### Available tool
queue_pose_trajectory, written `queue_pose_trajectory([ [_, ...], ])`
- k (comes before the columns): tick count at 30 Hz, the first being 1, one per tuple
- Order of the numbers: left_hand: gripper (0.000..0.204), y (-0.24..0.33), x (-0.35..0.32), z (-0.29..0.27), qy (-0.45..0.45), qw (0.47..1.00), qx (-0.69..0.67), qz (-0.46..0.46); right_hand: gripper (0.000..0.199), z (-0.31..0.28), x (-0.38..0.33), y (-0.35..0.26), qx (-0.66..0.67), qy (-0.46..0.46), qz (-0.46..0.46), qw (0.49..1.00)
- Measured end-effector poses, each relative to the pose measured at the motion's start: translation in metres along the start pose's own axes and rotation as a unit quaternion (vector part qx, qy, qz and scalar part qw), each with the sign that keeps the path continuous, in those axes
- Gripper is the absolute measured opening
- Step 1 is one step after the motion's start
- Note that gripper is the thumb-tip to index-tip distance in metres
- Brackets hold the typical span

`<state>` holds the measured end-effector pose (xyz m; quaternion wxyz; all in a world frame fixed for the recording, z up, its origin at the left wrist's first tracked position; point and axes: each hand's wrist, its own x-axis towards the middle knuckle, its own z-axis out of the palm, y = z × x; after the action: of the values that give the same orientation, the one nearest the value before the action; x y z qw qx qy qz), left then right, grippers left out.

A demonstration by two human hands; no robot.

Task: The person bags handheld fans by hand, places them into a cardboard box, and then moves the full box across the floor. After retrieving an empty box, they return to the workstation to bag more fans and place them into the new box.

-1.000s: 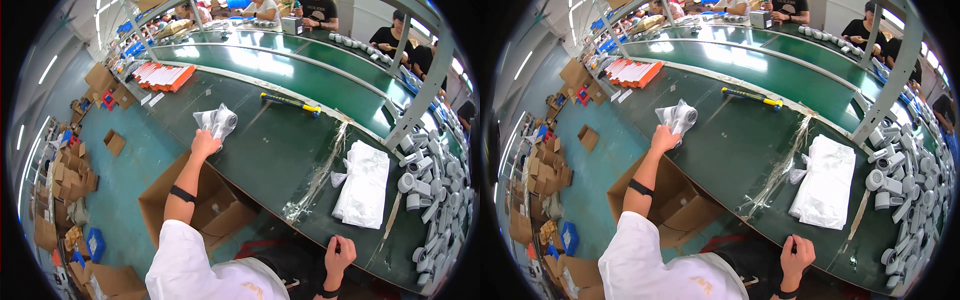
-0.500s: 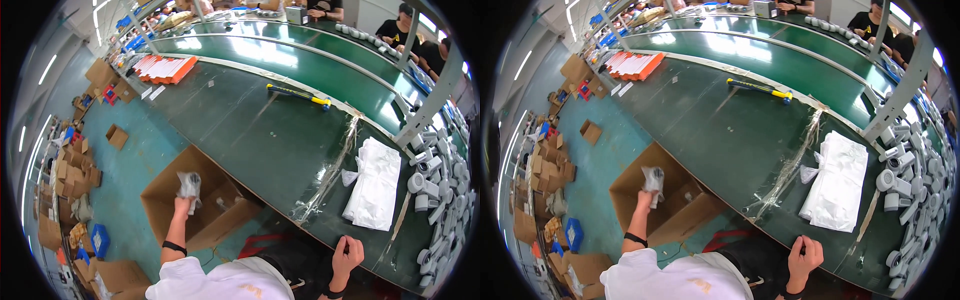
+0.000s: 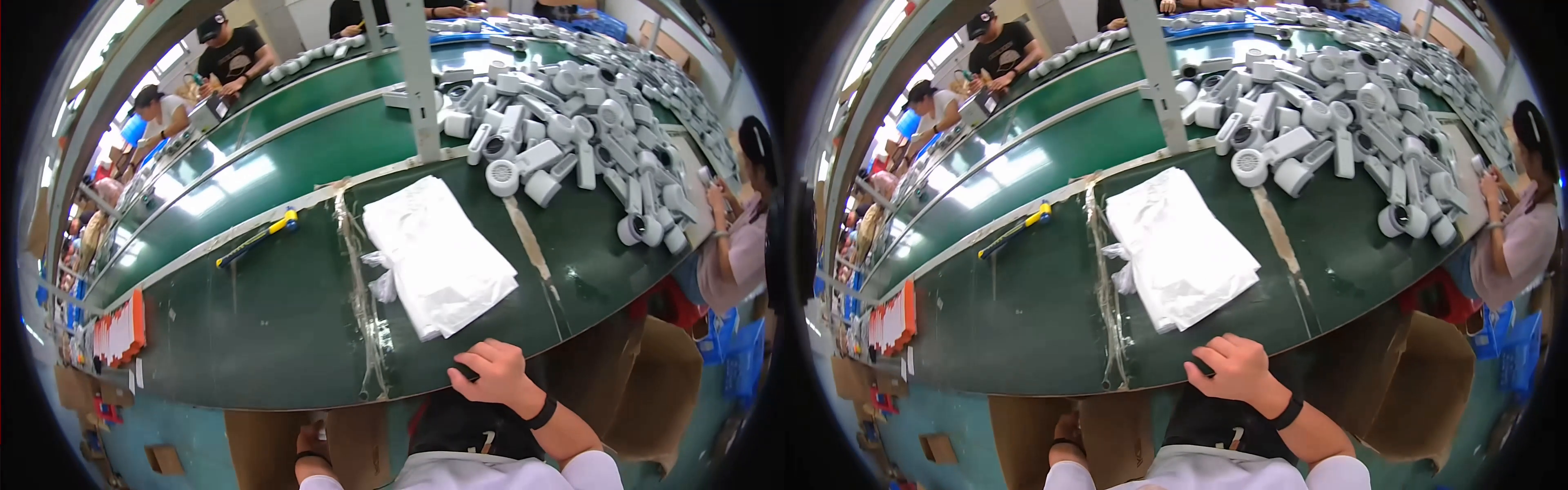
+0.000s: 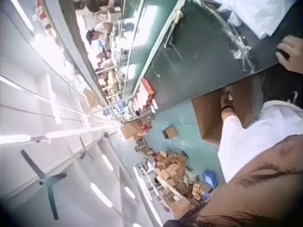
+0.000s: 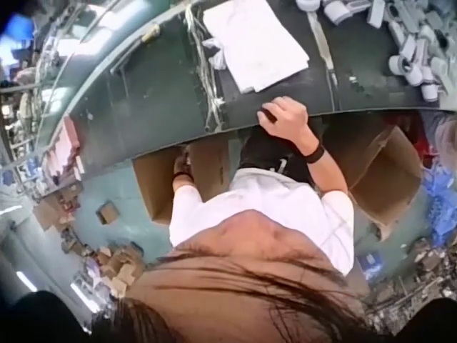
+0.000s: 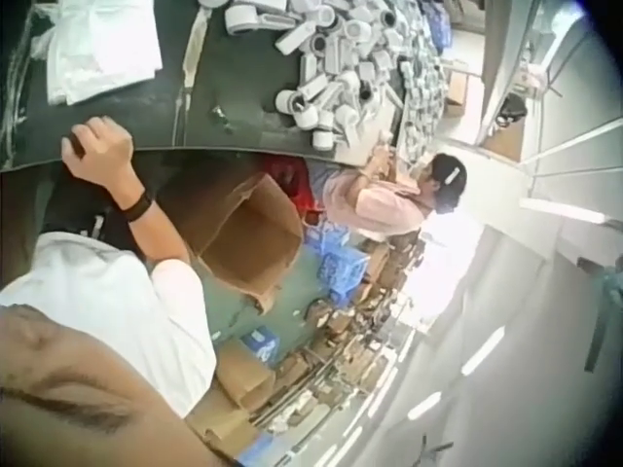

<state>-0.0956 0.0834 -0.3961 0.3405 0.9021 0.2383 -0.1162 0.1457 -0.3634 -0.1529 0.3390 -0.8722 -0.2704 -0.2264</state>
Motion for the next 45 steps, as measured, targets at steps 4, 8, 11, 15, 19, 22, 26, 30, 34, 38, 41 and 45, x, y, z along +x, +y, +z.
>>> queue_pose_trajectory([
  [4, 0.031, -0.107, -0.029, -0.031, 0.007, 0.974, 0.216, -0.07, 0.016, 0.003, 0.003, -0.015, 0.033, 0.001, -0.017, 0.999],
  [8, 0.027, -0.138, 0.007, -0.104, 0.023, 0.894, 0.423, -0.148, 0.015, 0.017, 0.008, -0.03, 0.078, 0.014, -0.034, 0.996],
  [11, 0.021, -0.085, 0.029, -0.074, 0.339, 0.899, -0.261, -0.092, 0.012, -0.001, -0.003, -0.011, 0.036, 0.003, -0.002, 0.999],
  [15, 0.023, -0.064, 0.012, -0.166, 0.626, 0.779, 0.02, -0.036, 0.019, -0.055, 0.008, -0.01, 0.382, -0.106, 0.196, 0.897],
  [19, 0.05, 0.139, -0.032, -0.19, 0.625, 0.771, -0.121, 0.014, 0.015, -0.127, 0.04, 0.058, 0.102, 0.099, 0.154, 0.978],
  [22, 0.023, 0.199, -0.019, -0.19, 0.525, 0.811, -0.24, 0.092, 0.018, -0.2, 0.061, 0.143, -0.024, 0.188, 0.274, 0.943],
  [26, 0.017, 0.291, -0.004, -0.161, 0.405, 0.839, -0.287, 0.221, 0.031, -0.22, 0.092, 0.244, -0.263, 0.091, 0.358, 0.891],
  [30, 0.011, 0.338, -0.007, -0.134, 0.292, 0.869, -0.298, 0.266, 0.045, -0.199, 0.11, 0.259, -0.354, -0.066, 0.435, 0.825],
  [34, 0.015, 0.379, -0.017, -0.115, 0.176, 0.888, -0.193, 0.378, 0.06, -0.206, 0.121, 0.263, -0.317, -0.093, 0.489, 0.807],
  [38, 0.019, 0.415, -0.018, -0.114, 0.149, 0.888, -0.181, 0.395, 0.051, -0.198, 0.131, 0.23, -0.241, 0.009, 0.493, 0.836],
  [41, 0.023, 0.45, -0.012, -0.109, 0.133, 0.879, -0.059, 0.454, 0.048, -0.205, 0.122, 0.194, -0.025, 0.01, 0.453, 0.891],
  [45, 0.024, 0.492, 0.005, -0.082, 0.114, 0.842, 0.052, 0.525, 0.041, -0.185, 0.086, 0.133, 0.248, 0.071, 0.315, 0.914],
])
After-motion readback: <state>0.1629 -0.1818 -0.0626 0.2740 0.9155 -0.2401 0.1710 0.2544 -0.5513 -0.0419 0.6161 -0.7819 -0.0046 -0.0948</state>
